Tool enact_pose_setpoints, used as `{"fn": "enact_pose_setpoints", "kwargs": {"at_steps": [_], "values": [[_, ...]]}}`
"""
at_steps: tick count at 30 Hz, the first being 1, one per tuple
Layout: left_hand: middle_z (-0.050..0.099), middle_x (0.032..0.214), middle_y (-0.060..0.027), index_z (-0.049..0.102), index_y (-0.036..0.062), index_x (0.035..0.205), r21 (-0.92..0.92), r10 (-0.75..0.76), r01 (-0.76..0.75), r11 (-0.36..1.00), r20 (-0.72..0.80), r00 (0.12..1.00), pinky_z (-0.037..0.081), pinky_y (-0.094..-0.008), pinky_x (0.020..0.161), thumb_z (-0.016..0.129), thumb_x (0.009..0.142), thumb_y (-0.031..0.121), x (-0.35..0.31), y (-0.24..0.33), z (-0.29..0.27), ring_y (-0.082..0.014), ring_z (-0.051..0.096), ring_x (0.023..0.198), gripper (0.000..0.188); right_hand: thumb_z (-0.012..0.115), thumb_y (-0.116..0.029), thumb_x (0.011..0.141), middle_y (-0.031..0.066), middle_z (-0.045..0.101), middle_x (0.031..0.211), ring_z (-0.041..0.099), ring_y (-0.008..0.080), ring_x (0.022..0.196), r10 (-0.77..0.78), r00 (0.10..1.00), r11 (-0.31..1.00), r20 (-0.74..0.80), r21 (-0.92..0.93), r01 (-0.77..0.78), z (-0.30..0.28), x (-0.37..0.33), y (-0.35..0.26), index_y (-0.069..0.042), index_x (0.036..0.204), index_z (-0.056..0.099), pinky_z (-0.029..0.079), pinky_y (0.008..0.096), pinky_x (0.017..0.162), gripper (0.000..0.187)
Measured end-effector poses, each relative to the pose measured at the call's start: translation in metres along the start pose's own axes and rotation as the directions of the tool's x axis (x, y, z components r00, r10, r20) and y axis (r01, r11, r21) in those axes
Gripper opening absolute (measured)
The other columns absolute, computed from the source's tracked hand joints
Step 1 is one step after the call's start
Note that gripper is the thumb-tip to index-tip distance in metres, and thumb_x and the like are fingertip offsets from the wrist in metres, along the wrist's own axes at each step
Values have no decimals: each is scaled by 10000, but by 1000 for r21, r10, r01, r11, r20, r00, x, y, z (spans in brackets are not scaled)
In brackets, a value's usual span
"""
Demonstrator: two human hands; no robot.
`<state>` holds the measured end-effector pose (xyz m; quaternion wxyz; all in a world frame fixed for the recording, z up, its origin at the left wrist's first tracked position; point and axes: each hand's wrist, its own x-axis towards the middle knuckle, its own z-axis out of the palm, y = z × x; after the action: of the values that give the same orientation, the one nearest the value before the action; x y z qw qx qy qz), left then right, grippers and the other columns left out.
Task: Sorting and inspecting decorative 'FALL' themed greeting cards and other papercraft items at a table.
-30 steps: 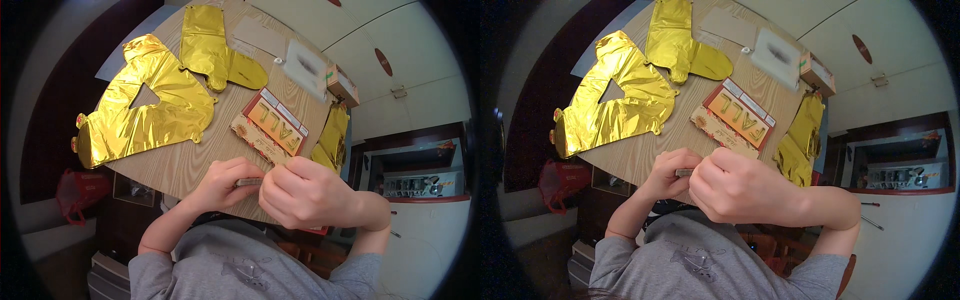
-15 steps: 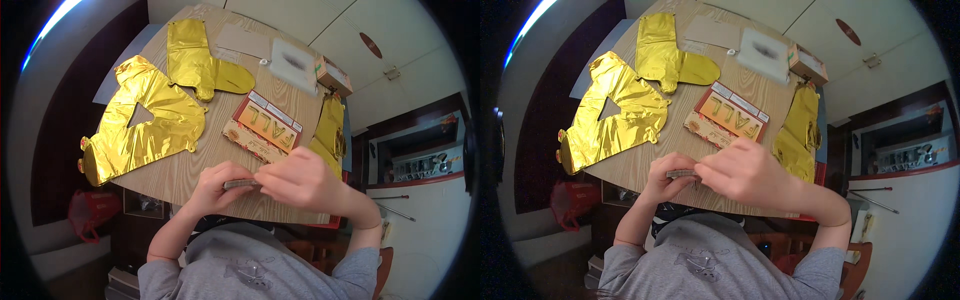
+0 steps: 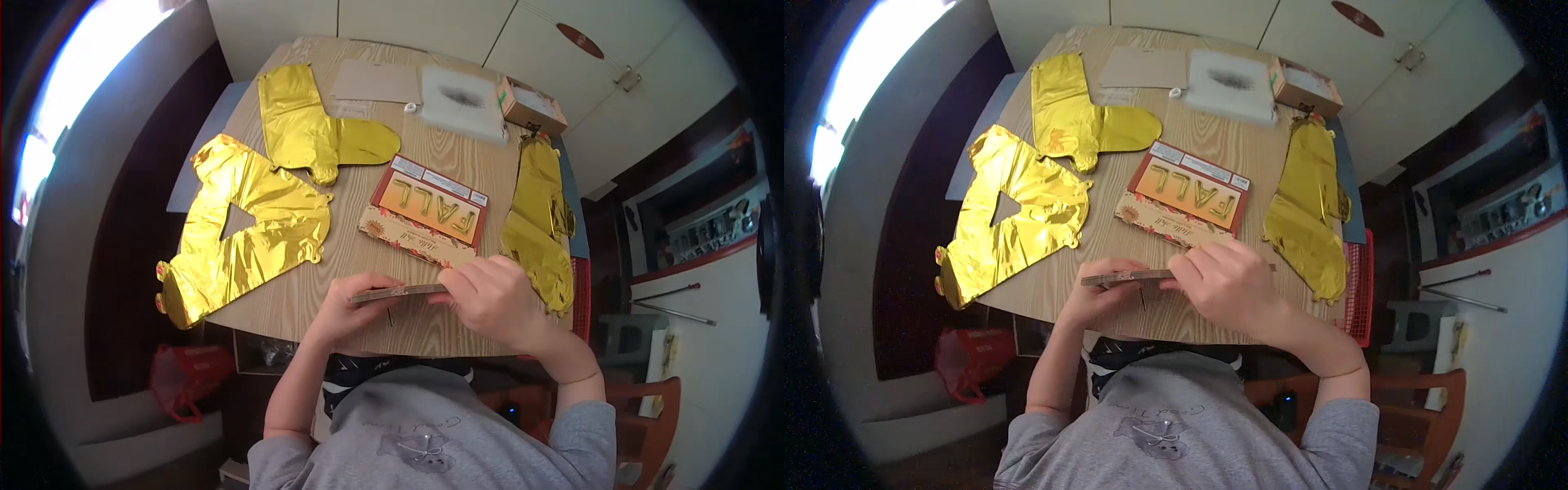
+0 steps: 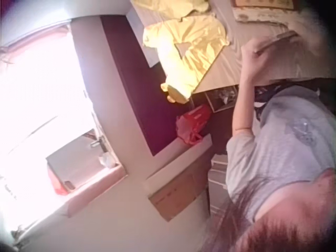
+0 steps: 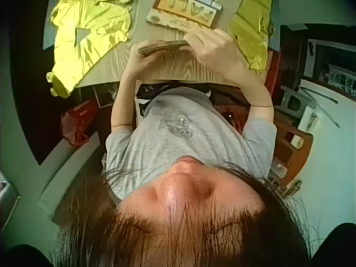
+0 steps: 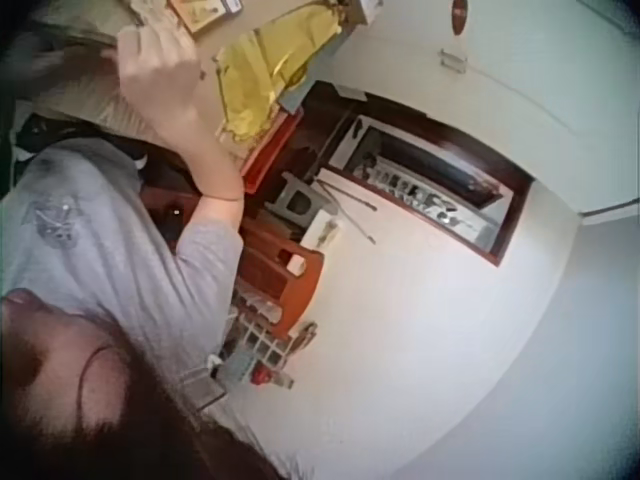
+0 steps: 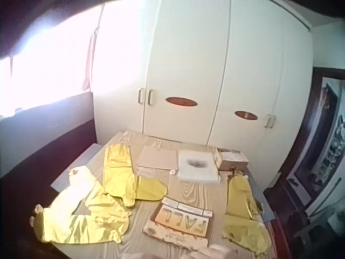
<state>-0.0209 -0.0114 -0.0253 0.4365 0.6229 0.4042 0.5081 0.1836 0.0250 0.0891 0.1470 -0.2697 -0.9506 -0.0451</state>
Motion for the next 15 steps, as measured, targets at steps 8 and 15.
{"fn": "enact_pose_setpoints", "kwargs": {"at_steps": [8,15], "values": [[577,1117,-88,563,58,1120,-708,-190,137,693,4,982,437,-359,851,706,720,206,-16,-19,-40,-216,553,1018,450,620,-253,787,23,555,659,541,125,598,227,878,910,-422,414,-37,-50,-6,36,-41,812,542,420,257,526,227],[462,1245,-94,391,13,1255,-545,144,-100,833,38,989,350,-373,963,718,710,107,-11,36,11,-222,437,1168,643,464,-278,921,29,582,929,500,71,832,645,755,116,-117,992,55,0,-10,37,4,1052,512,415,220,744,315]]}}
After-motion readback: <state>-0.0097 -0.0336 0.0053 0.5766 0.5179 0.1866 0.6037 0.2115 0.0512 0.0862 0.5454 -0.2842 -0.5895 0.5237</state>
